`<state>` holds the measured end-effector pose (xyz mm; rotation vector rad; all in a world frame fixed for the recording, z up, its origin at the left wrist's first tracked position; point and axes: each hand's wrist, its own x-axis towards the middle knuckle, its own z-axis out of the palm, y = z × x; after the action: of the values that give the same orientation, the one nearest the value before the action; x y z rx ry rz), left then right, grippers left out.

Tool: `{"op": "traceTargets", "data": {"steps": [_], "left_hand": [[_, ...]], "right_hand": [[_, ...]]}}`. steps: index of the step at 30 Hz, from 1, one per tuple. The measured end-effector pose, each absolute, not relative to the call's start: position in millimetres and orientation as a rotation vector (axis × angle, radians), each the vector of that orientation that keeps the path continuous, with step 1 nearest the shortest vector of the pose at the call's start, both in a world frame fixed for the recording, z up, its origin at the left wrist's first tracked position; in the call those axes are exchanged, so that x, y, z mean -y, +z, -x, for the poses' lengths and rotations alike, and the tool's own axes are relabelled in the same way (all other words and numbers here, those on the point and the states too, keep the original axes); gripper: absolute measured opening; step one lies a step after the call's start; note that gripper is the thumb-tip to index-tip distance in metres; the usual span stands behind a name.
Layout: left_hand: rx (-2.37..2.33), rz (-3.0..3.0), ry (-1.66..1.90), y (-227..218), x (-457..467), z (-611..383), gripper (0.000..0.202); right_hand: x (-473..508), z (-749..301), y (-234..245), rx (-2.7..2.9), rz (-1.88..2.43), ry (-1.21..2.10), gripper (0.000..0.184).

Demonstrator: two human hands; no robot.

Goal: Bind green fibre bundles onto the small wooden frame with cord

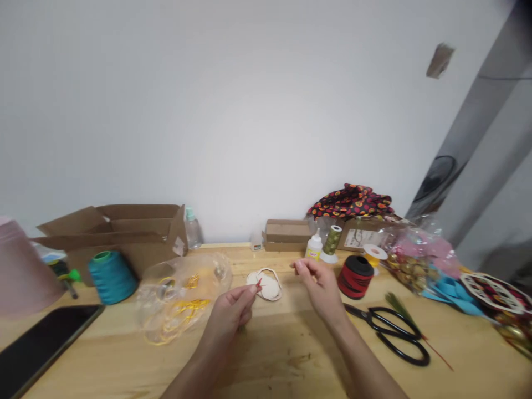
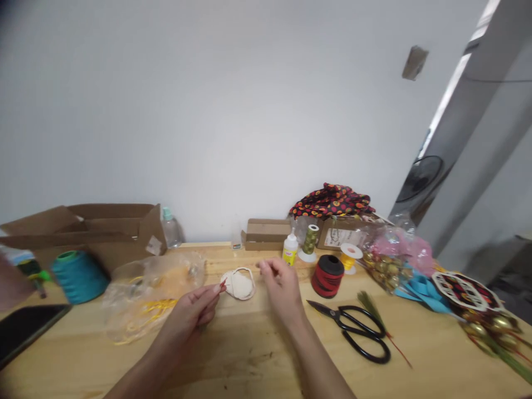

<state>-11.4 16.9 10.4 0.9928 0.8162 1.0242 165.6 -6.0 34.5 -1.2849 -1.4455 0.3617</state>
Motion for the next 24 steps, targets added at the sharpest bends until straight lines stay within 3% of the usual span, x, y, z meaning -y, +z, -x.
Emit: {"op": "traceTargets", "data": {"steps": [5, 8, 12, 19, 24], "left_hand": [[-0.825, -1.034, 1.005, 3, -16, 11, 0.025], [-0.834, -1.067, 0.993, 3, -13, 8, 0.026], [-0.865, -1.102, 1.002, 6, -10, 6, 0.031], [-0.813, -1.060, 1.029, 9, -11, 6, 0.029], [-0.695, -0.907, 1.023, 12, -7, 5, 0.027]], "right_hand": [[63, -258, 30, 1.776, 1.883, 0.141, 0.012], [91, -288, 12, 1.876, 2.065, 0.138, 0.023], [96, -293, -4, 1.902, 2.091, 0.040, 0.036], [97, -309, 0, 1.892, 1.983, 0.130, 0.029], [107, -308, -5, 1.512, 1.816, 0.236, 0.027]]}}
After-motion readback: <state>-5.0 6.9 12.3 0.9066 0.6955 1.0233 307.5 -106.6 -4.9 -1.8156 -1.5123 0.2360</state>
